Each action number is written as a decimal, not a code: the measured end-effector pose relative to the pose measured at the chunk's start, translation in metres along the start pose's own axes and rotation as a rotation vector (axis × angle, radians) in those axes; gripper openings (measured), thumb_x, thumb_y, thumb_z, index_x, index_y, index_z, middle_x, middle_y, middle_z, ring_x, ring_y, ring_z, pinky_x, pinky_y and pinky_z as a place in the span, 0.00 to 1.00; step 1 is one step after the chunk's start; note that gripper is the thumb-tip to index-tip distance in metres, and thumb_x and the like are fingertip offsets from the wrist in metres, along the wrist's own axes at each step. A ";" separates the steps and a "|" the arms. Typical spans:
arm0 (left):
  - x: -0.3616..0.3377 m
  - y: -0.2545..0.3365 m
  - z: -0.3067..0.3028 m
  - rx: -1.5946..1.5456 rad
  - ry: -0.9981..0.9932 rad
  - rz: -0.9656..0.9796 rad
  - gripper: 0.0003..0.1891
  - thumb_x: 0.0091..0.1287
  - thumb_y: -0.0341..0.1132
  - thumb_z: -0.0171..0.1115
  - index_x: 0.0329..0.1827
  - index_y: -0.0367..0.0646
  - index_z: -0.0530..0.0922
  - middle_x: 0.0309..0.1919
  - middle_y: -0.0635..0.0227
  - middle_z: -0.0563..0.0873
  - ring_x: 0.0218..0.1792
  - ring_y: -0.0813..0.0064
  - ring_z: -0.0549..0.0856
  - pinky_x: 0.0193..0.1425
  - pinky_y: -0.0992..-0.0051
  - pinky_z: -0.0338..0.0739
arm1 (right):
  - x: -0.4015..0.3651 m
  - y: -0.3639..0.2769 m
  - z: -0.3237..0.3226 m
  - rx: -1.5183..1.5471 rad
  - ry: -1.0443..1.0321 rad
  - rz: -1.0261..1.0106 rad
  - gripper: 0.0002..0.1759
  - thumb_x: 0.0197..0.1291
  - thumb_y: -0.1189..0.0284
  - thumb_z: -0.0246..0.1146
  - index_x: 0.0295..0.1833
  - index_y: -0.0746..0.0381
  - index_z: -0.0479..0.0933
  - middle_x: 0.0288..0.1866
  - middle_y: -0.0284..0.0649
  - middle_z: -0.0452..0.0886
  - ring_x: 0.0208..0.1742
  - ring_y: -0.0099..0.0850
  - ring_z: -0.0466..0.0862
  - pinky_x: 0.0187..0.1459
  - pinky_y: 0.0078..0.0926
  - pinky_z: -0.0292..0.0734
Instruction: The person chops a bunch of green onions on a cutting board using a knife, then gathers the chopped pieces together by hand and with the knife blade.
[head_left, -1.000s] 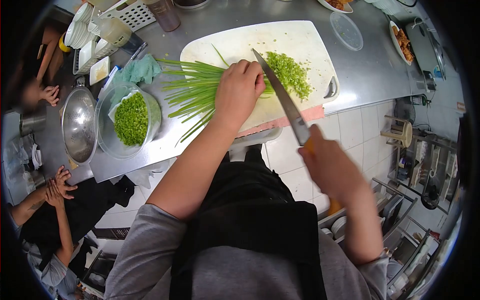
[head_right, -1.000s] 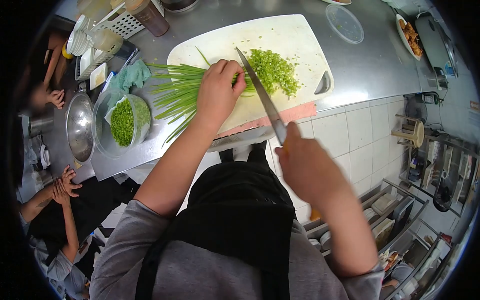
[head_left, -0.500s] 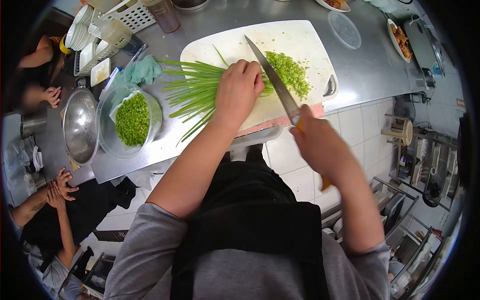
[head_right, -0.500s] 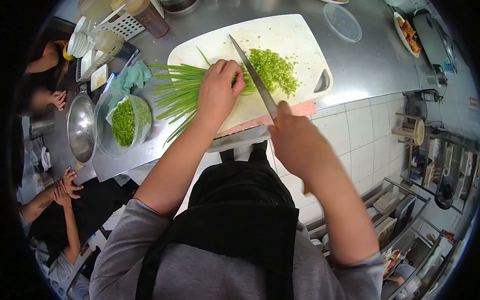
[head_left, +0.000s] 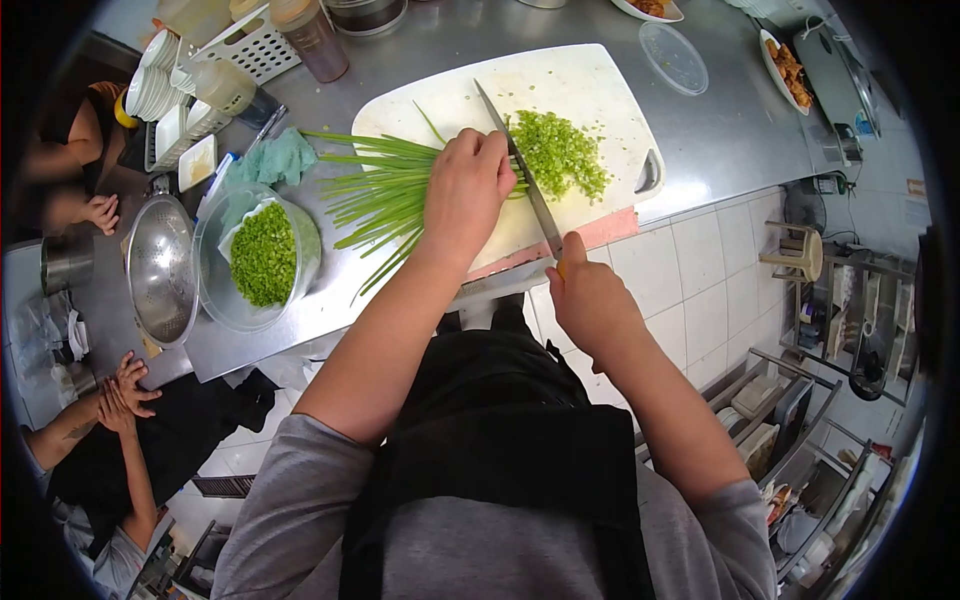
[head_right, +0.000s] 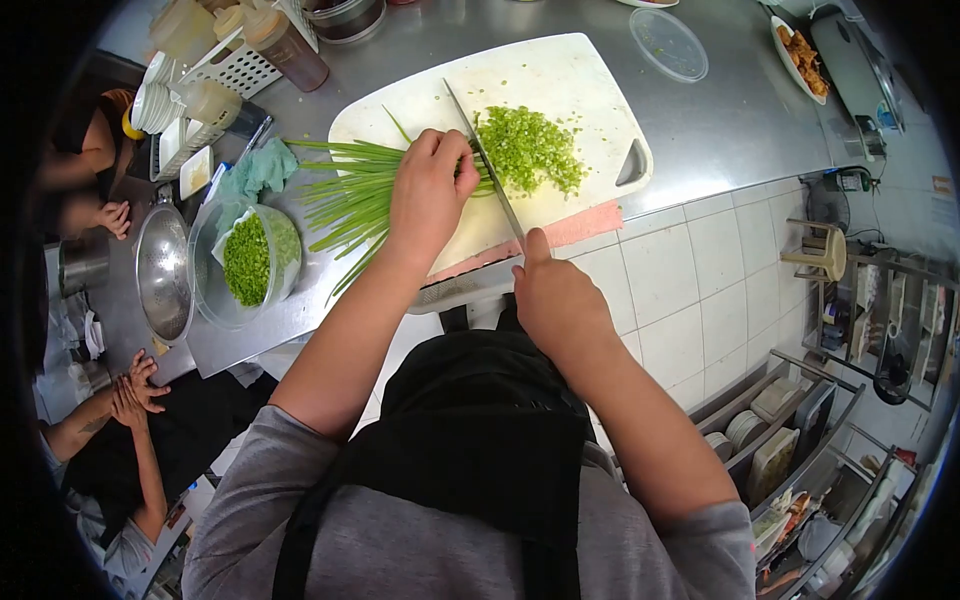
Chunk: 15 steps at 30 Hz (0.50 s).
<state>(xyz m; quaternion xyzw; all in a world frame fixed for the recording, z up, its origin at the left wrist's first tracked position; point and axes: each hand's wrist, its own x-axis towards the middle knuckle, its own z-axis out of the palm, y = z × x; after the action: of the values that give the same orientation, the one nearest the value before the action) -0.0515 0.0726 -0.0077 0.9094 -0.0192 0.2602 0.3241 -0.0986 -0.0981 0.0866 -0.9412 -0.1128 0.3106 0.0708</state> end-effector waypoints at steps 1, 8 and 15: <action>0.001 -0.001 0.000 0.033 -0.003 0.004 0.07 0.60 0.27 0.67 0.38 0.41 0.76 0.34 0.59 0.78 0.39 0.57 0.82 0.45 0.59 0.78 | 0.004 0.004 -0.006 -0.003 0.045 -0.059 0.17 0.74 0.66 0.56 0.56 0.70 0.65 0.32 0.59 0.85 0.36 0.58 0.87 0.39 0.53 0.84; 0.002 0.000 0.000 0.009 0.013 0.029 0.08 0.60 0.25 0.67 0.38 0.40 0.75 0.34 0.57 0.78 0.38 0.52 0.81 0.43 0.57 0.77 | -0.004 0.002 -0.003 0.023 0.011 -0.046 0.19 0.73 0.68 0.58 0.57 0.70 0.62 0.30 0.58 0.84 0.35 0.59 0.87 0.38 0.54 0.82; 0.000 0.000 -0.002 -0.001 0.002 0.015 0.08 0.60 0.24 0.66 0.38 0.40 0.75 0.34 0.57 0.78 0.37 0.51 0.81 0.42 0.57 0.77 | -0.027 0.001 -0.043 0.068 -0.047 -0.061 0.17 0.74 0.66 0.56 0.56 0.69 0.65 0.33 0.60 0.85 0.38 0.58 0.87 0.42 0.53 0.84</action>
<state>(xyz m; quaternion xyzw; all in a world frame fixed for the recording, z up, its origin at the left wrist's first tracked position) -0.0529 0.0735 -0.0064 0.9089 -0.0259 0.2633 0.3224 -0.0940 -0.1084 0.1365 -0.9268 -0.1324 0.3338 0.1096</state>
